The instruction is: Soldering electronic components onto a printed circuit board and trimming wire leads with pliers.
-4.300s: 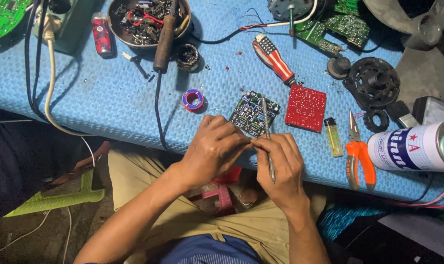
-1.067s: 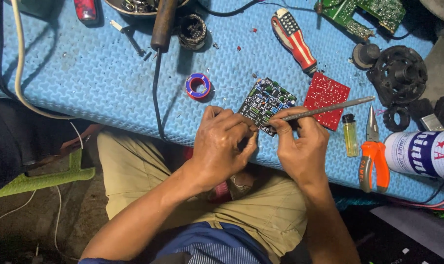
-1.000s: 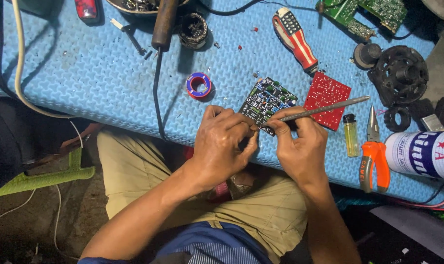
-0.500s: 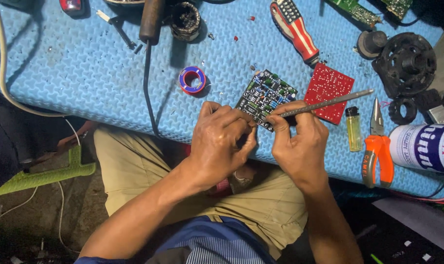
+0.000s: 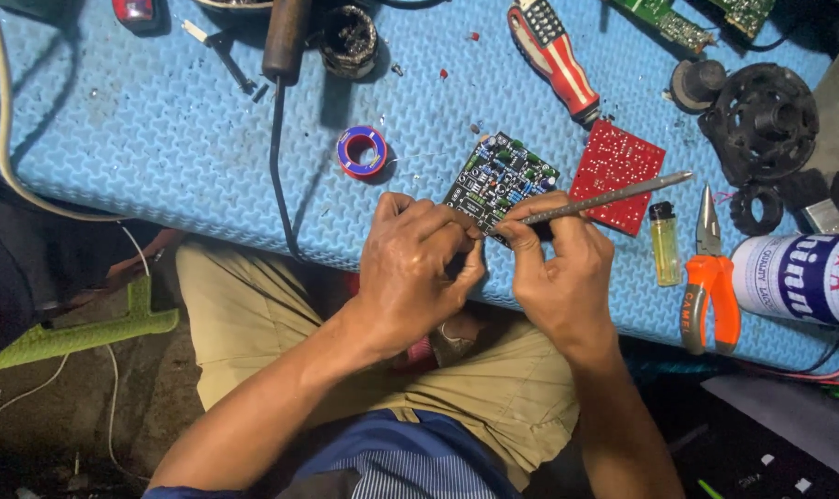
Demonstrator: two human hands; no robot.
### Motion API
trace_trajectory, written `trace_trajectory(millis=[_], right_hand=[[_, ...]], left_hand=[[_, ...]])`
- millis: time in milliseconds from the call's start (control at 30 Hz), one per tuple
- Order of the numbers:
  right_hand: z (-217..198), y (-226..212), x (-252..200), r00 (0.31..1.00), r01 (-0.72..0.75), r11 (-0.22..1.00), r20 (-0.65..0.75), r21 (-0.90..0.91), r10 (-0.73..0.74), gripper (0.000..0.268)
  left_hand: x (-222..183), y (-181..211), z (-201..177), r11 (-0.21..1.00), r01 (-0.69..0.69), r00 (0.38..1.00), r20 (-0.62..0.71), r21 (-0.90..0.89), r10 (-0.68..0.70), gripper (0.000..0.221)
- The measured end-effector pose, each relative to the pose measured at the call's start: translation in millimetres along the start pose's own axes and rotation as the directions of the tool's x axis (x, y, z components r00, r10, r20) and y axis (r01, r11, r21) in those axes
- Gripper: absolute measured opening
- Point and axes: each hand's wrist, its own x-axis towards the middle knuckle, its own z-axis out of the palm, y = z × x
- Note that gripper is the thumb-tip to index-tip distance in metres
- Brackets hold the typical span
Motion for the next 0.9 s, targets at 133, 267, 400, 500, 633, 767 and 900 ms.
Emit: trace_trajectory(millis=[133, 267, 400, 500, 633, 767, 900], right_hand=[[1.8, -3.0, 0.0, 1.000, 0.004, 1.000, 0.000, -0.030, -0.004, 0.012], [-0.4, -6.5, 0.5, 1.000, 0.019, 0.999, -0.006, -0.048, -0.019, 0.010], [-0.5, -4.2, -2.7, 0.999, 0.031, 0.997, -0.021, -0.067, -0.033, 0.011], [-0.1, 0.0, -4.5, 0.999, 0.031, 0.998, -0.041, -0.058, -0.034, 0.009], [1.4, 0.7, -4.2, 0.998, 0.044, 0.999, -0.041, -0.028, -0.045, 0.010], [2.4, 3.2, -5.5, 0.998, 0.050, 0.996, -0.034, -0.077, -0.053, 0.011], [2.8, -1.1, -4.2, 0.997, 0.053, 0.994, -0.046, -0.095, -0.058, 0.011]], left_hand=[[0.6, 0.0, -1.5, 1.000, -0.006, 1.000, 0.021, 0.010, 0.006, 0.019], [3.1, 3.8, -3.6, 1.000, 0.003, 0.999, 0.044, 0.003, -0.003, 0.018], [5.0, 4.2, -4.6, 1.000, -0.006, 0.999, 0.051, 0.004, 0.005, 0.018], [5.1, 4.1, -4.6, 1.000, -0.012, 0.999, 0.044, -0.006, 0.012, 0.019], [4.6, 4.5, -5.1, 1.000, -0.014, 0.999, 0.036, -0.004, 0.014, 0.019], [4.7, 3.5, -4.5, 1.000, -0.008, 0.999, 0.044, 0.006, 0.008, 0.018], [4.0, 2.9, -4.1, 1.000, -0.006, 0.999, 0.050, 0.004, 0.006, 0.017]])
